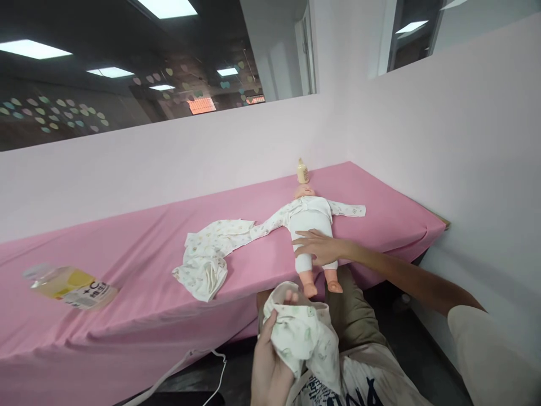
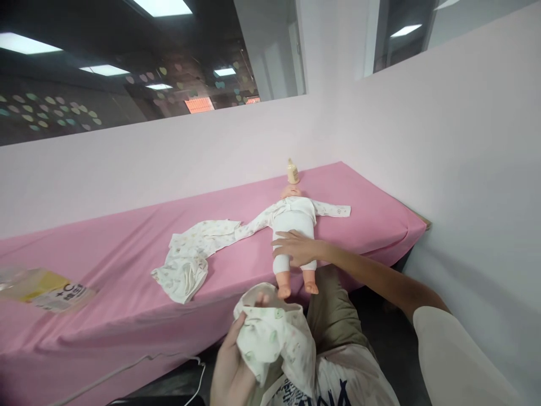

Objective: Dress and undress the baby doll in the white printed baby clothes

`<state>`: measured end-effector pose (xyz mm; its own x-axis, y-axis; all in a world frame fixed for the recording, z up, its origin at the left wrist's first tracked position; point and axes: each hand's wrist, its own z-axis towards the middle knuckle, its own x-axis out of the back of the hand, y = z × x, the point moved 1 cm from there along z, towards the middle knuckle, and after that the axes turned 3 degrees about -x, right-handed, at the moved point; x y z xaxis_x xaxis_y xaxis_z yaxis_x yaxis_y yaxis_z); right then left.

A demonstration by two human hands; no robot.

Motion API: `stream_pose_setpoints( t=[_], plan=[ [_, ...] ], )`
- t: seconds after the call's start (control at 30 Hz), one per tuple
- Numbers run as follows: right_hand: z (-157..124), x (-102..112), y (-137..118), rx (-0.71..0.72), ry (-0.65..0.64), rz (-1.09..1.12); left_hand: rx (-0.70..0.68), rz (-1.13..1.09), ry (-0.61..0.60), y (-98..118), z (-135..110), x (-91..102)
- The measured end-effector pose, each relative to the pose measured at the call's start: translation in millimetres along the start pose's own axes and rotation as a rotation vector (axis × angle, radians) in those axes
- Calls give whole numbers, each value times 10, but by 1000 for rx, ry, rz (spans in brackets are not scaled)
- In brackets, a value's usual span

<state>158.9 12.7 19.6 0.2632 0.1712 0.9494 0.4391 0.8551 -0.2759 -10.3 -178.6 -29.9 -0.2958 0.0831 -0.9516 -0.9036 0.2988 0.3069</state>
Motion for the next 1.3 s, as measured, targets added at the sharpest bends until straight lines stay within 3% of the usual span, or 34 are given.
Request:
stream_pose_setpoints(
  t=[0.13, 0.4, 0.57, 0.67, 0.8, 0.97, 1.07, 1.3],
  plan=[
    [-21, 91, -29, -37, 98, 52, 6, -88, 107, -192, 290, -27],
    [-179, -3, -265, -84, 159, -22, 9, -208, 134, -241, 461, -417],
    [-370, 81, -479, -49, 129, 358, 51, -343, 130, -201, 470, -497],
    [-479, 148, -601, -144, 85, 570, 28, -234, 137, -202, 498, -487],
    [-564, 94, -819, -127, 36, 485, -125, 34, 240, -259, 573, -469],
    [-527, -130, -1006, -244, 107, 232, -201, 131, 323, -324, 590, -447],
    [-484, -161, -1042, -303, 154, 144, -222, 163, 351, -350, 569, -446],
    [-451, -124, -943, -443, 385, 225, -356, 303, 352, -398, 533, -576]
  ],
)
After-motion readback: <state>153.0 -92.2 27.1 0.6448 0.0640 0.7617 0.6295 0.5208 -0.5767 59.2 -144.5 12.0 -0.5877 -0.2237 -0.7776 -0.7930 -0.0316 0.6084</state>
